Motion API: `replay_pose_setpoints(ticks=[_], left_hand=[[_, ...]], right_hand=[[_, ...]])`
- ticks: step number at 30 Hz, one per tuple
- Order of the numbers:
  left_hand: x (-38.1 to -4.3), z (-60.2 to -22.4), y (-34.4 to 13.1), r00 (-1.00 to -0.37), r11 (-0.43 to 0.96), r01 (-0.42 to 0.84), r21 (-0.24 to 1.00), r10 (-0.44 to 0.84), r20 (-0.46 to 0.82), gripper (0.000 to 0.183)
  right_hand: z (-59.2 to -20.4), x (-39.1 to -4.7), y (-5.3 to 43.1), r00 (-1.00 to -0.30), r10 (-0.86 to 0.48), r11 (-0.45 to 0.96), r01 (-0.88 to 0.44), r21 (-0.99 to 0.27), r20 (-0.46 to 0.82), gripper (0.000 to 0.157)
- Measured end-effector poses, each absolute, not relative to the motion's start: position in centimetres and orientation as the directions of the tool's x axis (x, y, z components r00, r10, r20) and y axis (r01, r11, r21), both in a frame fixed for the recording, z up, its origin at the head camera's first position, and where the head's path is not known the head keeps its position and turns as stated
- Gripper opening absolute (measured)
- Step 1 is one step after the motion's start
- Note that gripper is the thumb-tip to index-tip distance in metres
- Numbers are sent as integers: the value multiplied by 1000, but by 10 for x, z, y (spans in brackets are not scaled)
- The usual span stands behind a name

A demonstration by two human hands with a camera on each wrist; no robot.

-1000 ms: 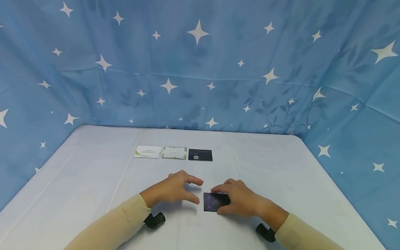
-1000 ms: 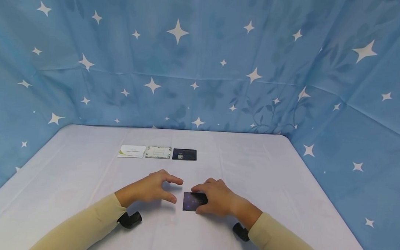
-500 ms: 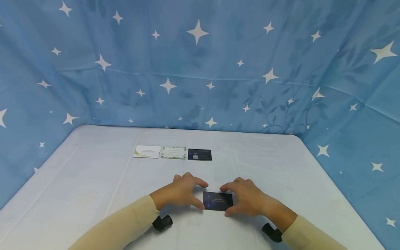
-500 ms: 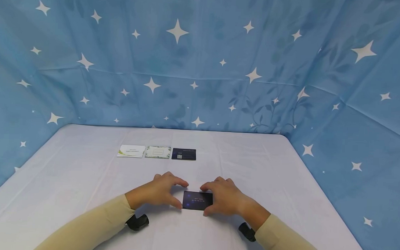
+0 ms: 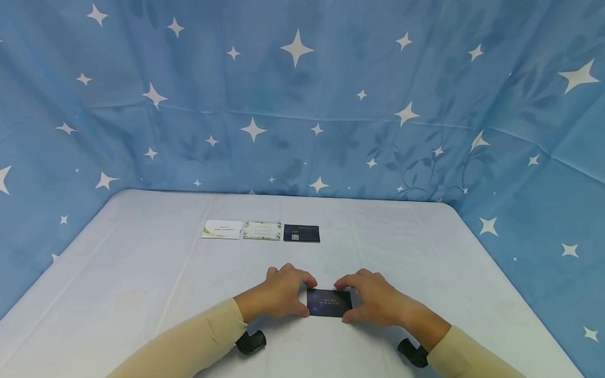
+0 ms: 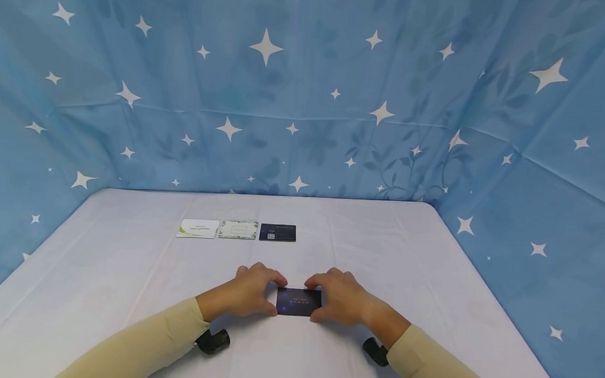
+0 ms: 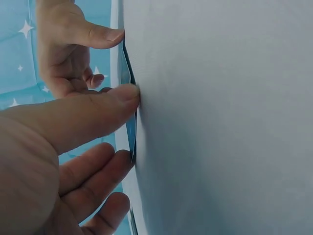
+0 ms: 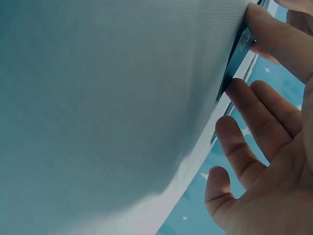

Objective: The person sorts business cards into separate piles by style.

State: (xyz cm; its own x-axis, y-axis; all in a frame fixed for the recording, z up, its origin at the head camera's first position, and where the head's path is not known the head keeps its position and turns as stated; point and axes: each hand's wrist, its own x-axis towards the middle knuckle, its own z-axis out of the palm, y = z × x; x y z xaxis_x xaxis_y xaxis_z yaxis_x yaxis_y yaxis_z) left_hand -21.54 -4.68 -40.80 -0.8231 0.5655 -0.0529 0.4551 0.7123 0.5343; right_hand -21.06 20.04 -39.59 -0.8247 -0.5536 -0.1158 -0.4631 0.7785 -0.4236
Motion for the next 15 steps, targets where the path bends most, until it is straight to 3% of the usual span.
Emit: replay_pose_setpoints(ticks=[8, 15], left_hand=[[-214, -406, -47, -832, 713, 423, 559, 550, -72, 55], [-227, -402, -59, -867, 704, 323, 632, 489, -101, 49]], right_hand=[[-397, -213, 202, -812, -578, 736, -474, -483, -83, 58], [-395, -223, 193, -858, -509, 763, -415, -495, -65, 60]])
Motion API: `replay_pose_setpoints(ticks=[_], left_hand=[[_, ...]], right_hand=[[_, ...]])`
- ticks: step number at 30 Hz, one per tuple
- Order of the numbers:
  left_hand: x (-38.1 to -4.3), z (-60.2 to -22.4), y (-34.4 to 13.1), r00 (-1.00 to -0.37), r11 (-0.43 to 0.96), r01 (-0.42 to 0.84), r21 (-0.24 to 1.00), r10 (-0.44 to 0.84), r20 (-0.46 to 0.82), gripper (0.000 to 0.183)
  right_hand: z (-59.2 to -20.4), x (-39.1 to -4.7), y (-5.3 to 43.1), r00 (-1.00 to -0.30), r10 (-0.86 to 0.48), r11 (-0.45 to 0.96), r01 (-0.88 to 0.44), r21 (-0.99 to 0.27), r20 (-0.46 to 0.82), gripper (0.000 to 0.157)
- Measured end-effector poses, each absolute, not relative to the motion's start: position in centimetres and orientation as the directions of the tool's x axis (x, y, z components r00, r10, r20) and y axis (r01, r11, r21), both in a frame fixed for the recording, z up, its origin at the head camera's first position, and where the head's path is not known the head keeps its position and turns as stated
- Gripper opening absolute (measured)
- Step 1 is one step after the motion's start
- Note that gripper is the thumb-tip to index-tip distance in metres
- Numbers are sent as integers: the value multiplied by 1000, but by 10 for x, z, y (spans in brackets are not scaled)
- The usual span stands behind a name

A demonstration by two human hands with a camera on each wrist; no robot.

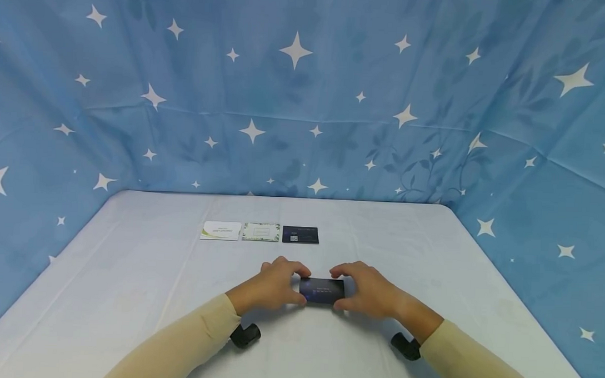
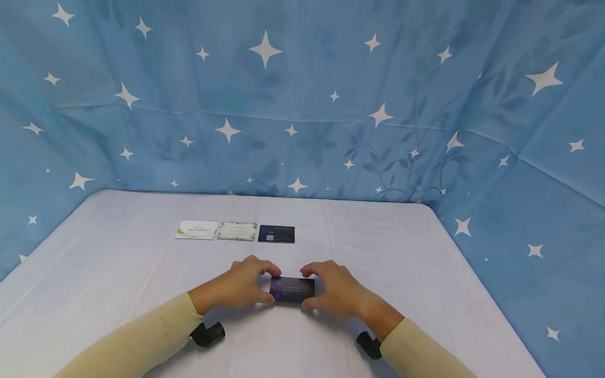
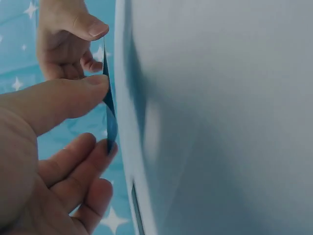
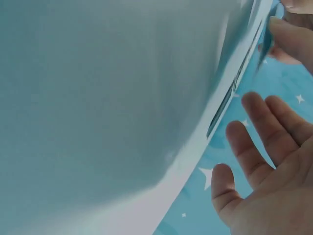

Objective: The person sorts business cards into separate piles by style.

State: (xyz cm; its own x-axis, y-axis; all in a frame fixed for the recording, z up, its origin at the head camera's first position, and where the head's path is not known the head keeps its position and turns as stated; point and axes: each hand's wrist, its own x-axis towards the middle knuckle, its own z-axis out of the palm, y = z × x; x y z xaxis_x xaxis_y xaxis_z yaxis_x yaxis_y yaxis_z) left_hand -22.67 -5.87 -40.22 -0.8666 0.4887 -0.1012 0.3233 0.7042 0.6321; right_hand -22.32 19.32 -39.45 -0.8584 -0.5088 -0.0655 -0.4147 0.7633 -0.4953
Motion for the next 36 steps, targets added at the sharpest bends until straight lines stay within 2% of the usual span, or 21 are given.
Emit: replay_pose_setpoints(ticks=[10, 21, 36], left_hand=[[-272, -392, -77, -907, 735, 353, 579, 421, 18, 47], [-309, -393, -79, -930, 801, 338, 493, 365, 45, 43], [-336, -407, -79, -954, 864, 258, 433, 300, -30, 45]], right_hand=[[-384, -272, 174, -890, -454, 796, -422, -434, 32, 58], [-387, -312, 158, -913, -409, 849, -387, -360, 18, 55], [-402, -341, 135, -929, -364, 897, -328, -297, -71, 56]])
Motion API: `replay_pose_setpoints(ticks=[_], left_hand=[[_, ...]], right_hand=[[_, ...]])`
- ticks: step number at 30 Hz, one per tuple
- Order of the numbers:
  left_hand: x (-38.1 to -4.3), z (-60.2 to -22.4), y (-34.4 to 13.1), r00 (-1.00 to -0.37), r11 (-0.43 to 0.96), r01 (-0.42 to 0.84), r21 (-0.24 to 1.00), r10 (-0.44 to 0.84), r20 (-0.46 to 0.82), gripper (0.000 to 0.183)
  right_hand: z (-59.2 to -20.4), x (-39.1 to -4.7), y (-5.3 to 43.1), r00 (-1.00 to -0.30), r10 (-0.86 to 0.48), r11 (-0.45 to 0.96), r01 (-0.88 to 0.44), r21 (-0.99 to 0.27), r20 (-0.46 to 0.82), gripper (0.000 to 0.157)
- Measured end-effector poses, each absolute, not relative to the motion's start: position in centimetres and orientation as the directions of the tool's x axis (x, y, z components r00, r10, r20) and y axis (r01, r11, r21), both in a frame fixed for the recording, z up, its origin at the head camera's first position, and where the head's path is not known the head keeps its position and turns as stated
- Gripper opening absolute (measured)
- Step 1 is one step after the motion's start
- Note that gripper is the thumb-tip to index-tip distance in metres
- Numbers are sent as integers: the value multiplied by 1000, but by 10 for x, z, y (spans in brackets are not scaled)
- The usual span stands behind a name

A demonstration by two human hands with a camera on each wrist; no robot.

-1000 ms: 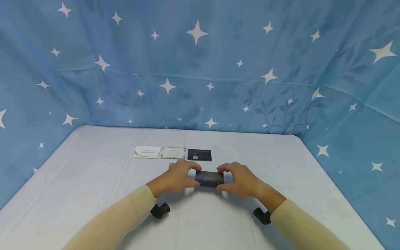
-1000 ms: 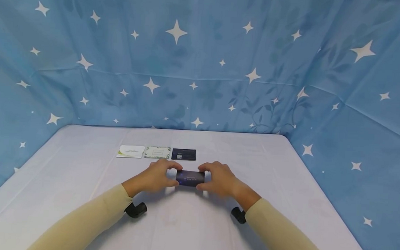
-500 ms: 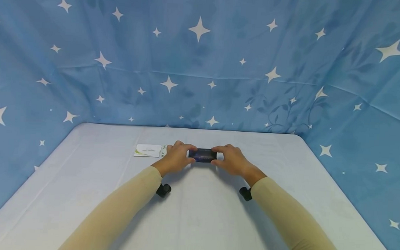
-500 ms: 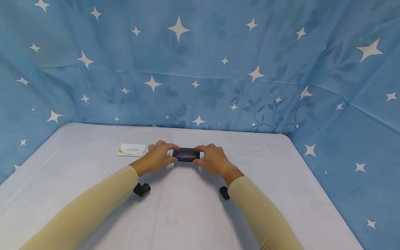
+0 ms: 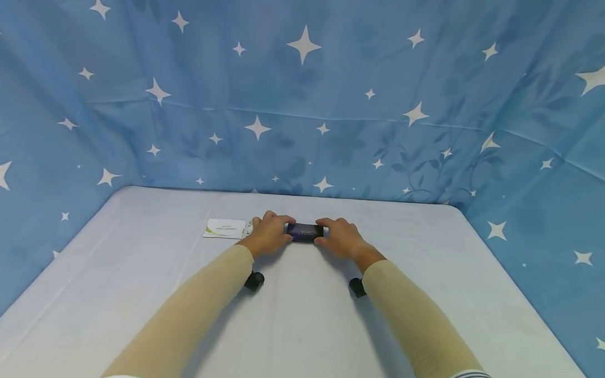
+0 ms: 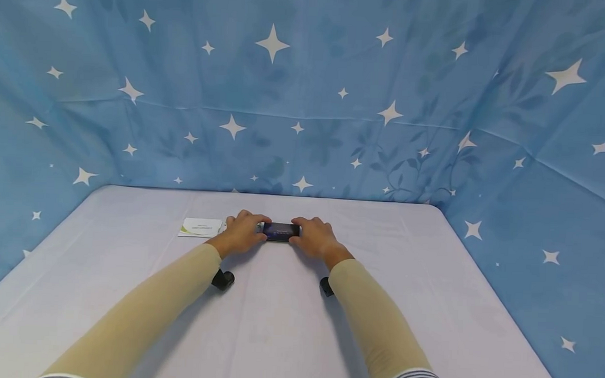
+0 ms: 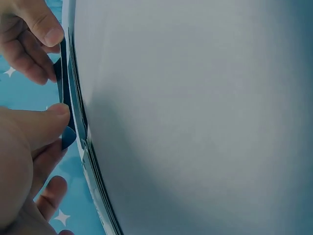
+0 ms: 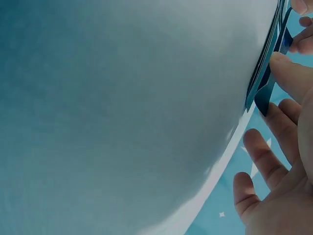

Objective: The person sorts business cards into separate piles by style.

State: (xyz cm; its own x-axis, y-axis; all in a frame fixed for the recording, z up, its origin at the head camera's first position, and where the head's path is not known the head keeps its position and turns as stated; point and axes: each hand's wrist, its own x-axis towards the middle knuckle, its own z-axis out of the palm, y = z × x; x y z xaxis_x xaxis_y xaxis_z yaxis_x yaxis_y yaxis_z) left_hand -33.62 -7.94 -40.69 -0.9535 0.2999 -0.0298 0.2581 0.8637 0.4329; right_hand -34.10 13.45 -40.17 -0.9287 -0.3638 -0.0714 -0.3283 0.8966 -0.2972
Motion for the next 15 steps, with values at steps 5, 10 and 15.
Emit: replay_pose_setpoints(ticks=[5, 10, 15], left_hand=[[-338, -406, -79, -954, 870, 245, 428, 295, -55, 48], [-341, -408, -78, -951, 879, 246, 408, 300, -73, 50], [-343, -409, -78, -953, 888, 230, 398, 289, -95, 54]], right_hand=[[-404, -344, 133, -928, -361, 887, -310, -343, -94, 59], [-405, -346, 132, -933, -343, 892, -285, -352, -113, 59], [-406, -347, 132, -939, -317, 888, -244, -389, -136, 60]])
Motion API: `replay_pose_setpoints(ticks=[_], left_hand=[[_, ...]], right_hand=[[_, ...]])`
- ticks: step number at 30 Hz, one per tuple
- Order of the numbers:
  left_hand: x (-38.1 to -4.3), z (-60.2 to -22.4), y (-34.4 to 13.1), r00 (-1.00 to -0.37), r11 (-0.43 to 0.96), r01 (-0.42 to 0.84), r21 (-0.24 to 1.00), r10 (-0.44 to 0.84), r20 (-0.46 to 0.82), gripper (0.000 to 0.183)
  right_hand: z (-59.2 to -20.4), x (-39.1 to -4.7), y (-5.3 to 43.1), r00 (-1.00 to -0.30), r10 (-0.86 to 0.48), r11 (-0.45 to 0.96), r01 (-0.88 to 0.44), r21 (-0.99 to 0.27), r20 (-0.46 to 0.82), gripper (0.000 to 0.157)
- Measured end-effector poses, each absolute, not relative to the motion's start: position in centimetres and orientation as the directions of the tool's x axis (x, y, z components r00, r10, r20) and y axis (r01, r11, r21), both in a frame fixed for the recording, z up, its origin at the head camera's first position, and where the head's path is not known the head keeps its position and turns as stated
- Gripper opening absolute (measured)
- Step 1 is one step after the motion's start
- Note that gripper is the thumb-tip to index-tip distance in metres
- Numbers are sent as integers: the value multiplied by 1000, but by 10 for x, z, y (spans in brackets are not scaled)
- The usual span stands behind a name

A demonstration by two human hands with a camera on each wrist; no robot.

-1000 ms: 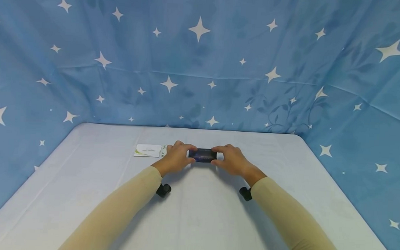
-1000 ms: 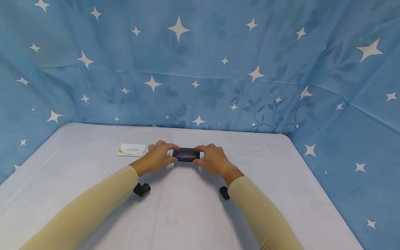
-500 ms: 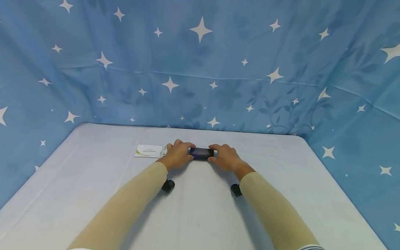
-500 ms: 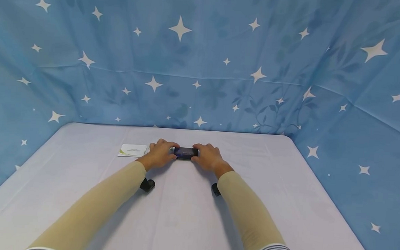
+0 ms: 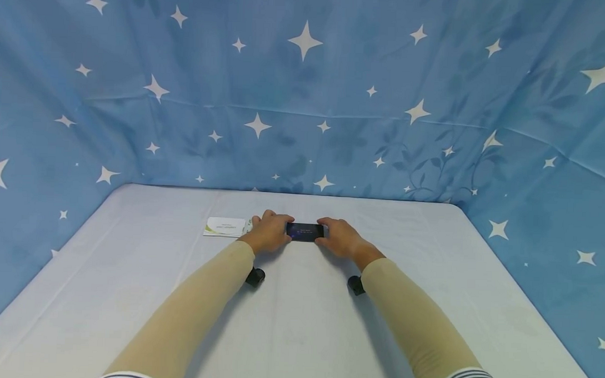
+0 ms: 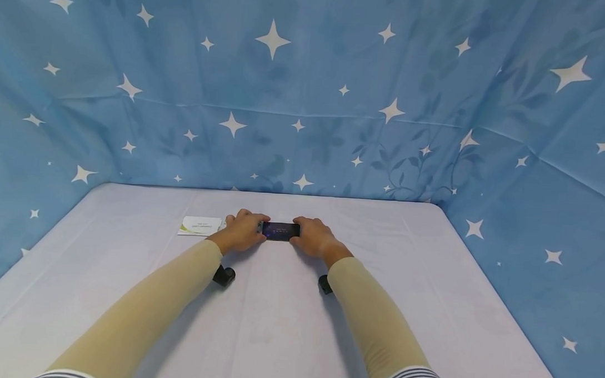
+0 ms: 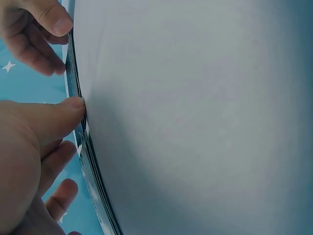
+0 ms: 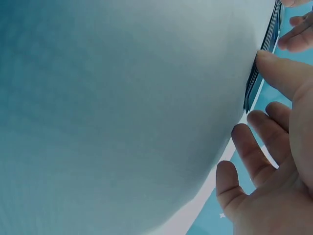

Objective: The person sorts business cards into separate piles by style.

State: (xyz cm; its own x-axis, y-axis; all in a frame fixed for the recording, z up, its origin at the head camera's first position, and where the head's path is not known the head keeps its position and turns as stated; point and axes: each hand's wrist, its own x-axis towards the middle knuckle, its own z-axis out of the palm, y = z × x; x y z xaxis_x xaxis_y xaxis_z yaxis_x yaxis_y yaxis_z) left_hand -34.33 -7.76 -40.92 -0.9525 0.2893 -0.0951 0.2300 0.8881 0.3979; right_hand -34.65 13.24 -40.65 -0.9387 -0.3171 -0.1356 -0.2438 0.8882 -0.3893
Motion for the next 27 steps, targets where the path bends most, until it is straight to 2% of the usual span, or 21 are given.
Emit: replay_pose_setpoints(ticks=[8, 23, 27], left_hand=[[-343, -409, -77, -946, 886, 236, 399, 304, -116, 51], [-341, -409, -75, -946, 879, 223, 422, 300, -125, 52], [-340, -412, -76, -943, 868, 234, 437, 313, -115, 59]], right_hand=[[-409, -346, 134, -945, -291, 880, -202, -430, -151, 65], [-412, -342, 132, -960, -237, 875, -146, -461, -146, 65], [-414, -340, 131, -962, -235, 870, -143, -473, -140, 68]])
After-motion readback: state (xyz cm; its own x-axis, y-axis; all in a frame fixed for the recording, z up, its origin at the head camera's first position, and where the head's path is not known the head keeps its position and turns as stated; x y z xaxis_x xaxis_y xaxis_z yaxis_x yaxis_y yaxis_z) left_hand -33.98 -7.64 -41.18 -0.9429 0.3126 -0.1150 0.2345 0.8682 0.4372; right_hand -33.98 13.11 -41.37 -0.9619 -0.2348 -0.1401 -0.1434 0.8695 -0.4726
